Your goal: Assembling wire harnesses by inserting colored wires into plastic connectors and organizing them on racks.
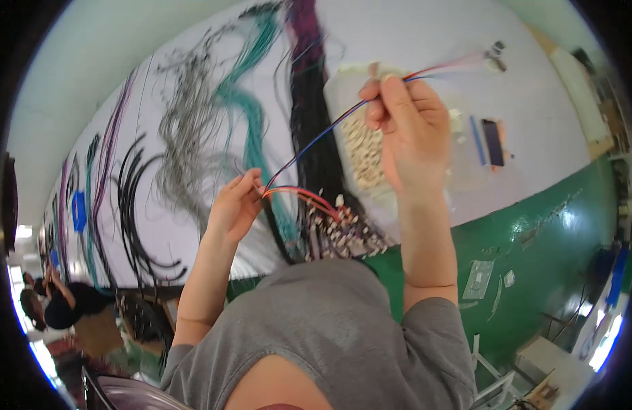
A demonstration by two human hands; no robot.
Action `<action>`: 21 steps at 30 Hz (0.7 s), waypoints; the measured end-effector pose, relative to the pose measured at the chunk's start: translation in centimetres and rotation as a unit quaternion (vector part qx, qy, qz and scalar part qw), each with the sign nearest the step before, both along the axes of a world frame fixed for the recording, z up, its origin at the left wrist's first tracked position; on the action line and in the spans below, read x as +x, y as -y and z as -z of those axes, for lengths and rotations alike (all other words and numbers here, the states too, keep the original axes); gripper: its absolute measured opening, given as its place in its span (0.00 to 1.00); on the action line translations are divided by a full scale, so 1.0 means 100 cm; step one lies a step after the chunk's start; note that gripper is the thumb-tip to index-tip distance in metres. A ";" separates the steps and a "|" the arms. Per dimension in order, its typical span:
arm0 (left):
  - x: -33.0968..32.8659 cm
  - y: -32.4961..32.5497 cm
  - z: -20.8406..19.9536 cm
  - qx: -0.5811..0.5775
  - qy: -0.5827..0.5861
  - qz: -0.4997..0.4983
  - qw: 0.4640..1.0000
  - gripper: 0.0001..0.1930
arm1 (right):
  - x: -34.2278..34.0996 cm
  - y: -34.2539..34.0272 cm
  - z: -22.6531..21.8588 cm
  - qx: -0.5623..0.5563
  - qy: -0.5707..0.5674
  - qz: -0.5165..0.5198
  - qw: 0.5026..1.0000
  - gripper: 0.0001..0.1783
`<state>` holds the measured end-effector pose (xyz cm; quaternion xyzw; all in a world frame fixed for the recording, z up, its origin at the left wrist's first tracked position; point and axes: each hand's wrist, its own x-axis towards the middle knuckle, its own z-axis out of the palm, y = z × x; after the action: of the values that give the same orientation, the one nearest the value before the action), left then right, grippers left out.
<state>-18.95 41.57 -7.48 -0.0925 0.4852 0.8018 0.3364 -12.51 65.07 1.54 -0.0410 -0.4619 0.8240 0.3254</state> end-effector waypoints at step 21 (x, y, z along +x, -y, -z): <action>-0.002 -0.017 -0.119 -0.156 -0.404 0.162 0.887 0.06 | 0.049 -0.244 0.231 0.587 0.573 0.199 0.537 0.12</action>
<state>-19.12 43.28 4.46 0.2682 0.7062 0.6181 0.2176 -7.58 89.50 -21.52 -0.3948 -0.9098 0.0830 0.0978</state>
